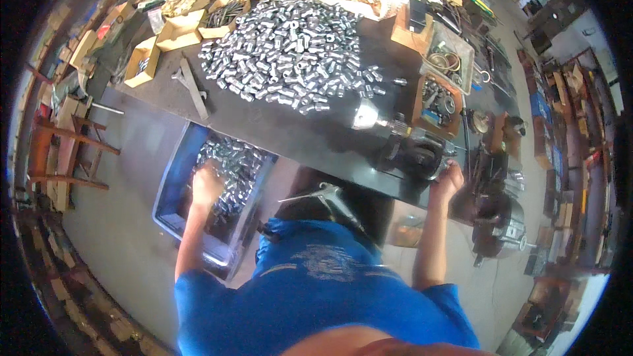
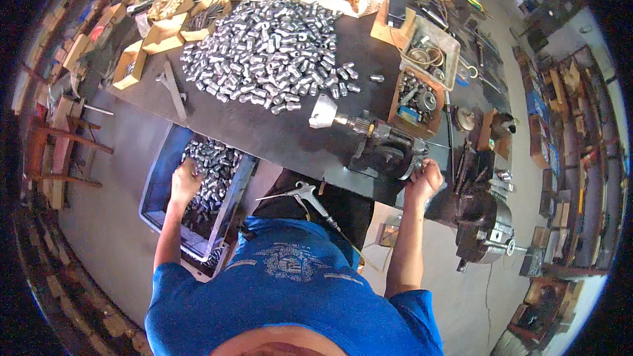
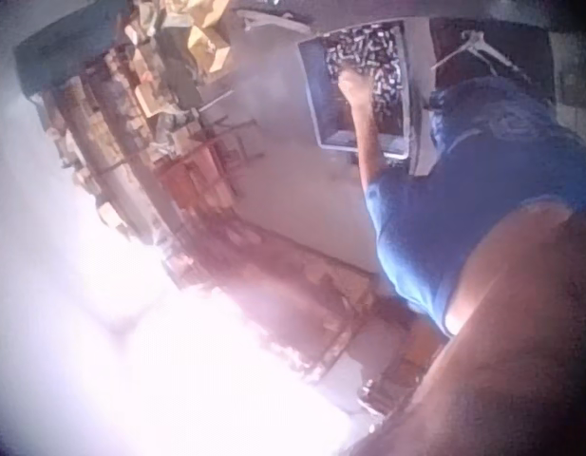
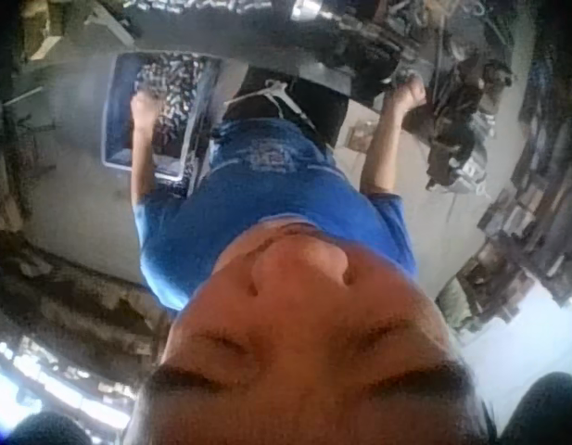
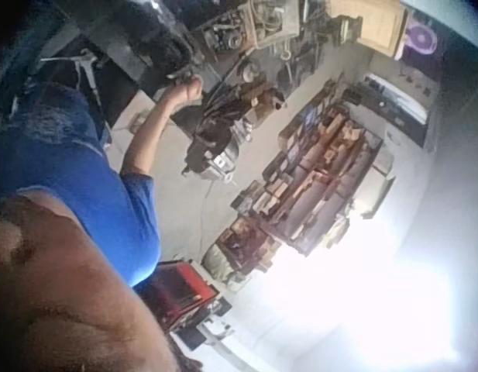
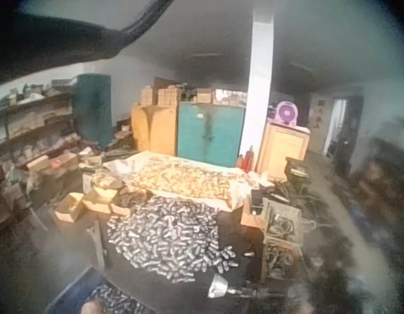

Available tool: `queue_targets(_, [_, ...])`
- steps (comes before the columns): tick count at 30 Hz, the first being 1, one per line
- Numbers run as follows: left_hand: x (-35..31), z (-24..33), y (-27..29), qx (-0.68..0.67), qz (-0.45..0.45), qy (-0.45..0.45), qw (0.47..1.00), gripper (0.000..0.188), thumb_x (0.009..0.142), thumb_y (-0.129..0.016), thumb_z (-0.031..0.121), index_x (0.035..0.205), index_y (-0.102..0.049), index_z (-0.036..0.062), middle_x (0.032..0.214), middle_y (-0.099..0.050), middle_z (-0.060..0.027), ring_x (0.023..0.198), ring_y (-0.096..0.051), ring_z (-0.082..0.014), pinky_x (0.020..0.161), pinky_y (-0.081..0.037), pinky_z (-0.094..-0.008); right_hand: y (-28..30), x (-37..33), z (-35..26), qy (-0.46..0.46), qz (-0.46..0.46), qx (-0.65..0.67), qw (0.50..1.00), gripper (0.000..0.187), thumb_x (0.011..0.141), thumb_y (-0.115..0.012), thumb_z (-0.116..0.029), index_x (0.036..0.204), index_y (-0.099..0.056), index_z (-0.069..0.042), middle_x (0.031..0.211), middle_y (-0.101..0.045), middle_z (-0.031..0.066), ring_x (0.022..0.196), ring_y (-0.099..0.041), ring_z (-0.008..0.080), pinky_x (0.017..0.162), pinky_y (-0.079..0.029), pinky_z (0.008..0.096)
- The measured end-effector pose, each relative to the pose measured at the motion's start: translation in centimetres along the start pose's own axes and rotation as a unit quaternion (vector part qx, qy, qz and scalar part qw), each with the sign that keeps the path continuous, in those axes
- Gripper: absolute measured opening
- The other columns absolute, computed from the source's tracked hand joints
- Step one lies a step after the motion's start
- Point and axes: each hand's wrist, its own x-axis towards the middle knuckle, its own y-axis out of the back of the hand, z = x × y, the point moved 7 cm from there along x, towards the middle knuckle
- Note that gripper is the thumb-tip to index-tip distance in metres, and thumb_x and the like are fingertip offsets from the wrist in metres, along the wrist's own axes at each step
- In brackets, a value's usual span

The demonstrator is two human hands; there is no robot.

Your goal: The person repeatedly picks small metal cylindrical parts from a pile, inserts each into a bench-mounted drill chuck, and operates the drill to process the part. The person then removes the part and places it into a blue bin below. This cycle is repeated continuously throughout the clip.

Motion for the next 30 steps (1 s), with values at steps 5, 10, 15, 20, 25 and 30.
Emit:
queue_targets(5, [3.4,10.7,1.8,-0.028,0.054,-0.111,0.992,0.02,0.072,-0.06,0.013,0.089,-0.056,0.0046,0.085,-0.058,-0.017,0.069,-0.059,-0.0358,0.062,-0.048,-0.0441,-0.1,0.4,-0.1,0.013,-0.002,0.003,1.0,0.013,0.08,-0.046,-0.011,0.074,-0.055,-0.003,0.058,-0.041,-0.0023,0.046,-0.033,0.0044,0.04,-0.025,0.0187])
queue_targets(10, [8.9,18.9,-3.3,0.011,0.028,-0.21,0.977,0.016,0.073,-0.057,0.015,0.086,-0.055,0.0054,0.081,-0.058,-0.015,0.067,-0.06,-0.0335,0.058,-0.049,-0.0428,-0.6,-0.2,-0.1,0.009,0.008,0.006,1.0,0.015,0.082,-0.048,-0.012,0.075,-0.055,-0.002,0.061,-0.045,-0.0007,0.045,-0.035,0.0063,0.038,-0.027,0.0209])
queue_targets(15, [10.7,19.3,-6.4,0.069,0.016,-0.224,0.972,0.016,0.073,-0.06,0.017,0.085,-0.055,0.0075,0.077,-0.057,-0.0125,0.065,-0.061,-0.0322,0.055,-0.048,-0.0426,-0.4,-0.2,-0.1,0.017,-0.015,0.019,1.0,0.013,0.082,-0.047,-0.01,0.076,-0.054,-0.001,0.061,-0.043,-0.0003,0.046,-0.037,0.0065,0.038,-0.027,0.0198])
queue_targets(20, [8.7,19.5,-4.2,-0.099,-0.021,-0.221,0.97,0.023,0.074,-0.061,0.01,0.096,-0.059,0.0036,0.08,-0.061,-0.0128,0.063,-0.062,-0.0269,0.06,-0.05,-0.0352,-0.3,-0.4,-0.4,0.01,0.008,-0.008,1.0,0.013,0.082,-0.047,-0.011,0.075,-0.056,-0.003,0.059,-0.042,-0.0007,0.047,-0.036,0.0061,0.039,-0.025,0.0194])
queue_targets(25, [8.6,23.8,-2.3,-0.575,-0.208,-0.136,0.779,0.017,0.082,-0.058,0.004,0.097,-0.058,-0.0058,0.077,-0.061,-0.0076,0.064,-0.06,-0.0132,0.063,-0.048,-0.0252,0.0,-0.1,0.0,0.005,0.026,-0.024,0.999,0.014,0.082,-0.048,-0.013,0.075,-0.056,-0.004,0.058,-0.042,-0.0016,0.046,-0.035,0.006,0.039,-0.025,0.0192])
queue_targets(30, [9.4,27.1,-1.8,-0.614,-0.247,-0.139,0.737,0.018,0.081,-0.06,0.002,0.096,-0.058,-0.0077,0.077,-0.061,-0.0094,0.064,-0.061,-0.0143,0.062,-0.049,-0.025,0.0,-0.2,-0.2,0.037,0.006,-0.02,0.999,0.014,0.081,-0.05,-0.017,0.073,-0.056,-0.006,0.059,-0.044,-0.0019,0.048,-0.036,0.0062,0.041,-0.025,0.0193])
